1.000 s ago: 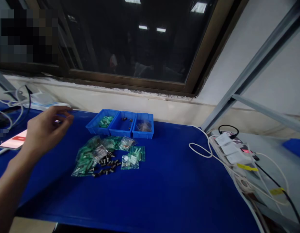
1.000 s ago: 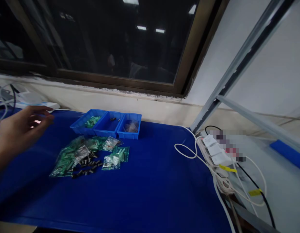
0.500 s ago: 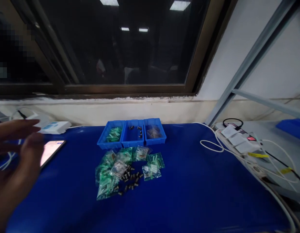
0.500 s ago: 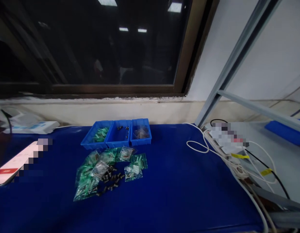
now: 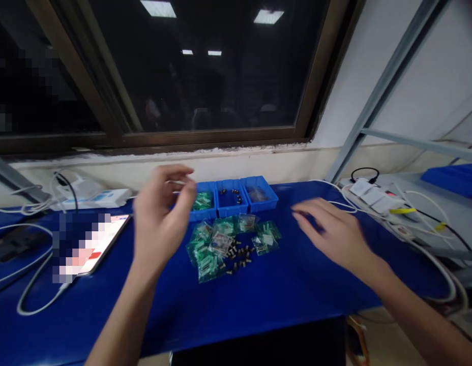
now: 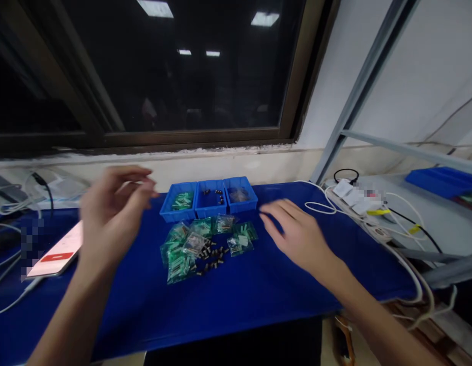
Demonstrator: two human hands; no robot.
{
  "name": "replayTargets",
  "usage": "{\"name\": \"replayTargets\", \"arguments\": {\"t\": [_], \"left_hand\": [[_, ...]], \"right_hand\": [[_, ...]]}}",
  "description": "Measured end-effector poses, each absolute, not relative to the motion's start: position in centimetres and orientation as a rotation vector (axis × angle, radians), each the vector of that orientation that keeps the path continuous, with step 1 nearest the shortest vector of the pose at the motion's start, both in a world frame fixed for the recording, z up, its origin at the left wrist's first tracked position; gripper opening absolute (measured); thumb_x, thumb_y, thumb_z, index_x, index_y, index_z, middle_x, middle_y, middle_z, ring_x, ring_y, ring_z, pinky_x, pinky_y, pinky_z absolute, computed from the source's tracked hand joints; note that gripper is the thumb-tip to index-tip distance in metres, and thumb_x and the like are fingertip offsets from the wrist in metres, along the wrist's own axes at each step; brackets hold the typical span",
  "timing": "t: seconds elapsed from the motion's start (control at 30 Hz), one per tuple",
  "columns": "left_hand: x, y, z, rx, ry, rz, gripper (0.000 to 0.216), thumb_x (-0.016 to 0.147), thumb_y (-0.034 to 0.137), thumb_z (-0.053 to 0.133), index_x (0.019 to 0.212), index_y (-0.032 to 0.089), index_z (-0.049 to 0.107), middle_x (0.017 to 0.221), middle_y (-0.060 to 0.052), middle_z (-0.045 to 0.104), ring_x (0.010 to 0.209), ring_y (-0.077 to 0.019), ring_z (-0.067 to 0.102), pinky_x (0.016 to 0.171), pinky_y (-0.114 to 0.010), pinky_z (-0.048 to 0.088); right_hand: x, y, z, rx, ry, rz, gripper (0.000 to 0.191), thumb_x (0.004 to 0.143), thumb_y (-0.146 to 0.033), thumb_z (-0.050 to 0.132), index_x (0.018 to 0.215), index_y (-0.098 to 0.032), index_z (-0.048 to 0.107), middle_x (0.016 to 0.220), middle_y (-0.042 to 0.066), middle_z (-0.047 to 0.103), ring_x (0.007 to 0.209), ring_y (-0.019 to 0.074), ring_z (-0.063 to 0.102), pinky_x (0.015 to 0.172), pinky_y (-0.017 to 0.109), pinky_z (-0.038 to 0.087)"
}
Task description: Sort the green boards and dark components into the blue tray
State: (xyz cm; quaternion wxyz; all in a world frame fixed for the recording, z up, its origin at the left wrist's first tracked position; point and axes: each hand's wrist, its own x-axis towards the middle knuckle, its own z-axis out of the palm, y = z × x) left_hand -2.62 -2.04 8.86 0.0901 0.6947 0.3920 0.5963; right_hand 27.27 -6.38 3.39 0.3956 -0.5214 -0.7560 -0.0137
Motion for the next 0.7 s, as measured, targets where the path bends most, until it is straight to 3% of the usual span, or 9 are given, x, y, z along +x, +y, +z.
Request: {"name": "replayTargets", "arguments": {"t": [0.1, 0.23, 0.3, 0.5, 0.7], "left_hand": [[-1.3, -0.4, 8.9, 2.433, 1.370, 1.302, 0.026, 0.089, 0.024, 0.056, 0.115, 0.019, 0.059, 0.089, -0.005, 0.065, 0.078, -0.0177, 0.064, 0.062, -0.026, 0.050], [-0.9, 1.9, 7.3, 2.792, 1.538, 0.365, 0.025, 0.086, 0.025, 0.064, 0.111, 0.019, 0.066, 0.096, -0.012, 0.067, 0.084, -0.0266, 0.064, 0.062, -0.032, 0.049], [-1.2, 3.0, 5.8, 2.884, 1.467, 0.332, 0.024, 0.089, 0.020, 0.059, 0.112, 0.020, 0.067, 0.103, -0.013, 0.066, 0.089, -0.0262, 0.064, 0.065, -0.032, 0.049], [-2.6, 6.2, 2.0, 2.863, 1.147, 0.529, 0.026, 0.093, 0.017, 0.048, 0.105, 0.017, 0.072, 0.093, -0.009, 0.068, 0.086, -0.0212, 0.065, 0.077, -0.034, 0.051], [-2.9, 6.6, 0.4, 2.868, 1.077, 0.758, 0.030, 0.095, 0.020, 0.044, 0.104, 0.014, 0.071, 0.088, -0.010, 0.064, 0.080, -0.0212, 0.063, 0.073, -0.035, 0.052]], "right_hand": [[24.4, -1.7, 3.5, -1.328, -2.211, -0.139, 0.014, 0.094, -0.025, 0.054, 0.096, -0.023, 0.067, 0.098, 0.006, 0.069, 0.096, 0.0246, 0.062, 0.085, 0.040, 0.048], [22.2, 3.0, 2.4, -1.339, -2.417, -0.190, 0.009, 0.090, -0.025, 0.061, 0.093, -0.019, 0.067, 0.092, 0.007, 0.070, 0.096, 0.0255, 0.061, 0.078, 0.036, 0.048], [22.1, 3.6, 1.3, -1.319, -2.400, -0.192, 0.010, 0.091, -0.024, 0.060, 0.094, -0.018, 0.068, 0.093, 0.008, 0.070, 0.095, 0.0248, 0.062, 0.078, 0.036, 0.049], [22.9, 3.3, -1.5, -1.207, -2.250, -0.167, 0.019, 0.094, -0.024, 0.053, 0.102, -0.018, 0.069, 0.099, 0.009, 0.071, 0.096, 0.0244, 0.063, 0.080, 0.038, 0.050], [23.0, 3.7, -1.9, -1.155, -2.156, -0.112, 0.019, 0.093, -0.022, 0.053, 0.097, -0.020, 0.072, 0.094, 0.006, 0.073, 0.086, 0.0215, 0.064, 0.080, 0.036, 0.050]]}}
